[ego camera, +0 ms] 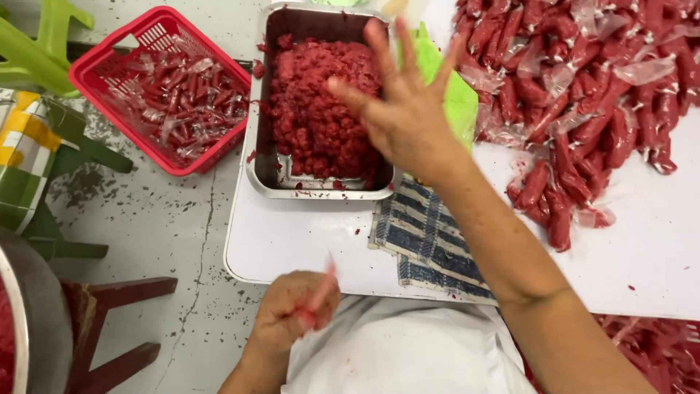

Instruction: Manually twisting and separating sausages from a continuous casing at a high speed on a production table.

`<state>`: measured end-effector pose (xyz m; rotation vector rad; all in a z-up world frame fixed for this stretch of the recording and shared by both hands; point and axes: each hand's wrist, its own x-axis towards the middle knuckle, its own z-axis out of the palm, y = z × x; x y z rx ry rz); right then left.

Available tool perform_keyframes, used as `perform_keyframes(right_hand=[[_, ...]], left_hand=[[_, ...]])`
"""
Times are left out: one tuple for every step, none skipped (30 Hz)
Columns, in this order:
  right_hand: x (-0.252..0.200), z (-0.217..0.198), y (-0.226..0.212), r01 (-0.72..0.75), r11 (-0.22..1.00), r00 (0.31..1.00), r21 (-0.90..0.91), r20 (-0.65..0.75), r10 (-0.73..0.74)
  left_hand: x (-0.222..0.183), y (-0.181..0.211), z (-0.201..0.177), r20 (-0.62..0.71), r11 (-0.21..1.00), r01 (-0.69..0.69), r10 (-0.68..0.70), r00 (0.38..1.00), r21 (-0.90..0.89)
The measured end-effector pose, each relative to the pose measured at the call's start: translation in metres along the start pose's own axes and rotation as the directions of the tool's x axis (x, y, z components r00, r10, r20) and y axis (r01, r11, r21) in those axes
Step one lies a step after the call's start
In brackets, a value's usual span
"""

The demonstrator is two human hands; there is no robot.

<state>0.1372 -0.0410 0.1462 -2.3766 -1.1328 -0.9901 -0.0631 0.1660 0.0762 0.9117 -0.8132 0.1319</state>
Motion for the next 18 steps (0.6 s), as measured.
perform_keyframes(right_hand=[[-0.012, 0.004, -0.006, -0.038, 0.999, 0.986, 0.029, 0.166, 0.032], [-0.024, 0.009, -0.013, -0.079, 0.996, 0.943, 0.051, 0.328, 0.058], [-0.032, -0.003, -0.024, -0.079, 0.995, 0.942, 0.054, 0.332, 0.056], [-0.041, -0.015, -0.035, -0.201, 0.928, 0.929, 0.312, 0.361, 0.079], [-0.056, -0.029, -0.050, -0.332, 0.777, 0.910, 0.536, 0.400, 0.113], [-0.069, -0.033, -0.064, -0.352, 0.771, 0.904, 0.532, 0.408, 0.131], [-0.078, -0.036, -0.074, -0.446, 0.521, 0.888, 0.728, 0.431, 0.158], [-0.089, -0.038, -0.084, -0.488, 0.214, 0.871, 0.846, 0.458, 0.175], [-0.088, -0.046, -0.088, -0.506, 0.199, 0.859, 0.839, 0.472, 0.195], [-0.087, -0.053, -0.091, -0.532, 0.082, 0.813, 0.843, 0.481, 0.328], [-0.084, -0.057, -0.092, -0.532, -0.034, 0.752, 0.846, 0.490, 0.440], [-0.096, -0.052, -0.083, -0.539, -0.050, 0.741, 0.841, 0.502, 0.447], [-0.106, -0.046, -0.072, -0.406, 0.049, 0.829, 0.913, 0.345, 0.441], [-0.117, -0.040, -0.061, -0.259, 0.146, 0.890, 0.955, 0.177, 0.419], [-0.114, -0.047, -0.059, -0.256, 0.145, 0.894, 0.956, 0.177, 0.412], [-0.111, -0.054, -0.057, -0.269, 0.162, 0.910, 0.949, 0.196, 0.365], [-0.109, -0.060, -0.057, -0.281, 0.177, 0.923, 0.943, 0.215, 0.319], [-0.132, -0.049, -0.036, -0.277, 0.173, 0.925, 0.945, 0.214, 0.314]], left_hand=[[0.002, -0.005, 0.000, -0.066, 0.990, 0.088, -0.095, 0.993, -0.109], [0.003, -0.010, 0.000, -0.120, 0.961, 0.166, -0.196, 0.973, -0.222], [0.009, -0.017, 0.004, -0.125, 0.960, 0.166, -0.197, 0.972, -0.224], [0.015, -0.026, 0.009, -0.265, 0.893, 0.398, -0.444, 0.856, -0.211], [0.018, -0.032, 0.016, -0.387, 0.752, 0.614, -0.654, 0.650, -0.240], [0.018, -0.048, 0.025, -0.379, 0.738, 0.627, -0.670, 0.638, -0.249], [0.020, -0.064, 0.031, -0.361, 0.763, 0.549, -0.646, 0.673, -0.342], [0.023, -0.082, 0.038, -0.349, 0.773, 0.464, -0.618, 0.705, -0.432], [0.018, -0.092, 0.037, -0.343, 0.755, 0.481, -0.641, 0.687, -0.446], [0.012, -0.104, 0.036, -0.281, 0.791, 0.513, -0.603, 0.747, -0.333], [0.007, -0.115, 0.033, -0.214, 0.827, 0.522, -0.559, 0.801, -0.208], [0.019, -0.097, 0.034, -0.218, 0.817, 0.534, -0.574, 0.789, -0.216], [0.033, -0.082, 0.033, -0.246, 0.865, 0.440, -0.384, 0.890, 0.243], [0.047, -0.066, 0.033, -0.170, 0.712, 0.261, -0.198, 0.965, 0.652], [0.055, -0.064, 0.038, -0.174, 0.710, 0.259, -0.191, 0.966, 0.655], [0.064, -0.061, 0.044, -0.163, 0.733, 0.198, -0.120, 0.979, 0.651], [0.072, -0.058, 0.049, -0.151, 0.750, 0.138, -0.052, 0.987, 0.647], [0.082, -0.068, 0.054, -0.154, 0.745, 0.139, -0.049, 0.987, 0.652]])
